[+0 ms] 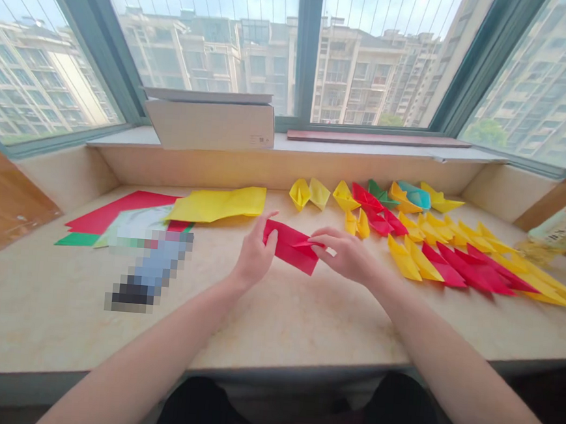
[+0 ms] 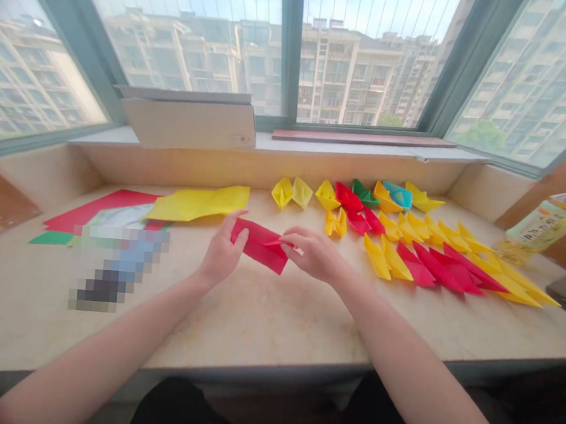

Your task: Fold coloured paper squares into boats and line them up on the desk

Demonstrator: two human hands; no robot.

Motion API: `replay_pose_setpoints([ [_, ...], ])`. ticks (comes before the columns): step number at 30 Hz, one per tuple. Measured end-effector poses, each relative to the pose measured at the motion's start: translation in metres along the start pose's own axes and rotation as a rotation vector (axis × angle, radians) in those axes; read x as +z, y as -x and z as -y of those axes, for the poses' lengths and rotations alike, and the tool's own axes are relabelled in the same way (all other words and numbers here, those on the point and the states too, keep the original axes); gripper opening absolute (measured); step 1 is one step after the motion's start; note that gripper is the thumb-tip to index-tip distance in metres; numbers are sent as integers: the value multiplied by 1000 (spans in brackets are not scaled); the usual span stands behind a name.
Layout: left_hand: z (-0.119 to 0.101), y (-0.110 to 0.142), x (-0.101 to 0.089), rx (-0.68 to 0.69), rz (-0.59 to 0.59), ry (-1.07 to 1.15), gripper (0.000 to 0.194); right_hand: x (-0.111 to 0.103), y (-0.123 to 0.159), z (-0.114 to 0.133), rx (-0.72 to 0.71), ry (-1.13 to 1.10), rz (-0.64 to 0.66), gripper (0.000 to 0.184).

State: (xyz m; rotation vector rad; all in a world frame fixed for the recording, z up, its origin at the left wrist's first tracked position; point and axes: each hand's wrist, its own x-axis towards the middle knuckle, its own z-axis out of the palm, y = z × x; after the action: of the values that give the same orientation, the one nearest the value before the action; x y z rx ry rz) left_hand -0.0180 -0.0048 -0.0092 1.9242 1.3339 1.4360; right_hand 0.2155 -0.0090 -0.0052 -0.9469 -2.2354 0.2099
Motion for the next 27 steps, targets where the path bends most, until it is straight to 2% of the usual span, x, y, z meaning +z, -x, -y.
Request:
replay_pose_setpoints([
  [6, -9, 6, 4, 46, 93, 7, 43, 4, -1, 2, 152, -24, -117, 18],
  [10, -10, 7, 4, 19, 57, 44, 53, 5, -3, 8, 103, -83, -98, 28],
  [16, -13, 9, 3, -8, 51, 124, 72, 7, -4, 16, 112, -254, -98, 10],
  [22, -15, 9, 4, 24, 56, 125, 70, 14, -7, 19, 229, -388, -197, 16],
  [27, -13, 11, 5, 12, 141, 228, 66, 16, -8, 20, 258, -435, -229, 15],
])
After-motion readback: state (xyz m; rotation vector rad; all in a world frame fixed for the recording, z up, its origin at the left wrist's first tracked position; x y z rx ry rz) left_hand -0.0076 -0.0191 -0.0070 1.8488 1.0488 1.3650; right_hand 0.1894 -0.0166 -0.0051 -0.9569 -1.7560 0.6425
